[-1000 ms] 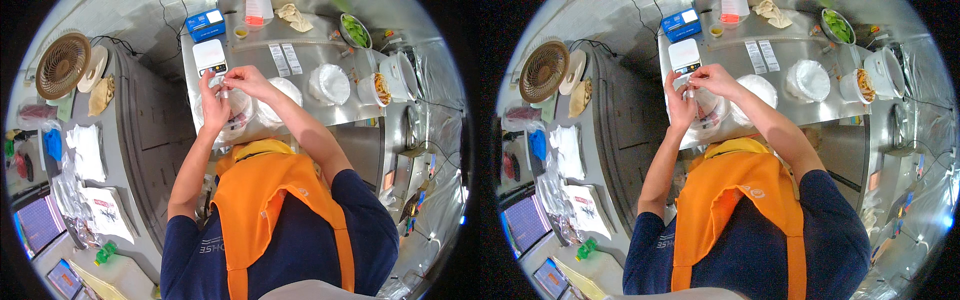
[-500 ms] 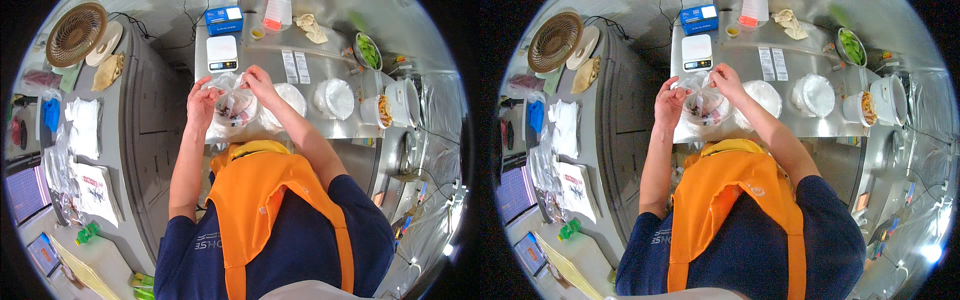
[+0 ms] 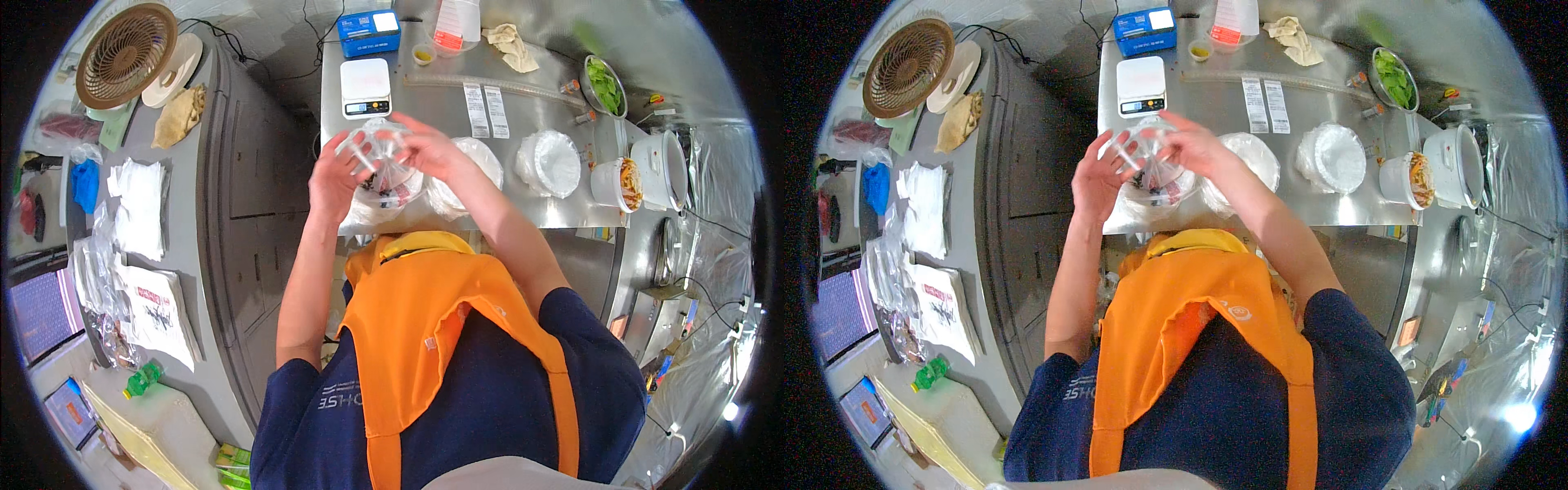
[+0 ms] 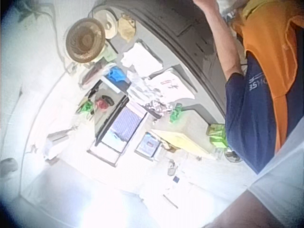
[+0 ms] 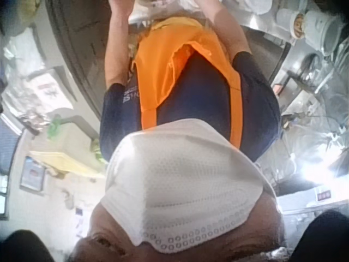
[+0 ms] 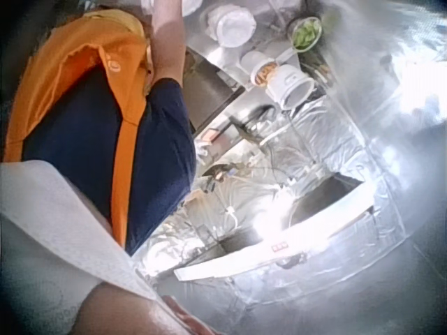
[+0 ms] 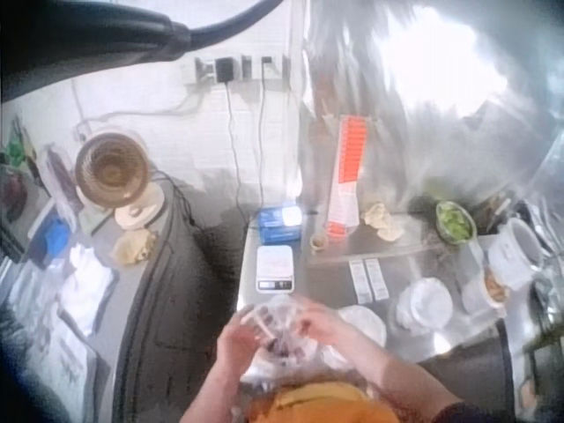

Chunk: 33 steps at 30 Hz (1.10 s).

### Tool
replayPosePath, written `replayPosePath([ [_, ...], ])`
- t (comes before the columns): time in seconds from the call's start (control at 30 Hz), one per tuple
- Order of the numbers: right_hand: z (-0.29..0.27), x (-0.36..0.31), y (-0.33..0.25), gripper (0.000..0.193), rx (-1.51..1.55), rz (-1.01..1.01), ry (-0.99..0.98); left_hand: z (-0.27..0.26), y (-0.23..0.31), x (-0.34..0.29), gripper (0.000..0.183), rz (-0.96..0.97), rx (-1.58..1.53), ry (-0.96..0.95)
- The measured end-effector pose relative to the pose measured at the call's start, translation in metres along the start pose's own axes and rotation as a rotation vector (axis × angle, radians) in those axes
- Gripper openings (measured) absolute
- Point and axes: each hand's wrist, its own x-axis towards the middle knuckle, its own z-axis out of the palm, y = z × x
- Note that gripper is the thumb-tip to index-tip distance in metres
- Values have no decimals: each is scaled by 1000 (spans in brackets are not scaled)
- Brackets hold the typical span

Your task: The person assembles tacos by placing lettuce and seasoned meat into tortillas using tongs. They then wrap the prepared tacos in plastic bags and place them on a digital scale. The person also uses tongs to handle fried dough items in a deep fryer and wraps them in paper.

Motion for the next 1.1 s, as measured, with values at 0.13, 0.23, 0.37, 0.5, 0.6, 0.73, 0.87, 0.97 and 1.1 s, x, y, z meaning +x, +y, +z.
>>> replayPosePath([
  [0.13, 40, 4, -7, 83, -661, -188, -80, 19, -3, 26, 60, -42, 529, -2],
  [0.23, 41, 2, -6, 70, -920, -319, 54, 13, 7, 28, 58, -24, 756, -16],
  [0.37, -19, 24, 19, 44, -832, -234, 520, -68, 3, 25, 54, -154, 466, 27],
  [0.5, -44, 24, 26, 48, -792, -259, 491, -67, -12, 26, 42, 14, 868, 36],
  [0.6, -36, -1, 2, 61, -1017, -487, 376, 9, 6, 100, 41, 344, 1067, -23],
  [0.73, -14, -14, -44, 51, -1077, -634, 296, 102, -33, 284, 33, 398, 822, -226],
  [0.87, -9, -29, -79, 36, -975, -555, 343, 161, -77, 448, 56, 644, 1098, 28],
  [0.97, -30, -42, -100, 29, -914, -594, 413, 186, -88, 501, 62, 292, 852, 137],
  [1.1, -73, -48, -116, 24, -782, -548, 581, 187, -89, 493, 42, 287, 772, -6],
])
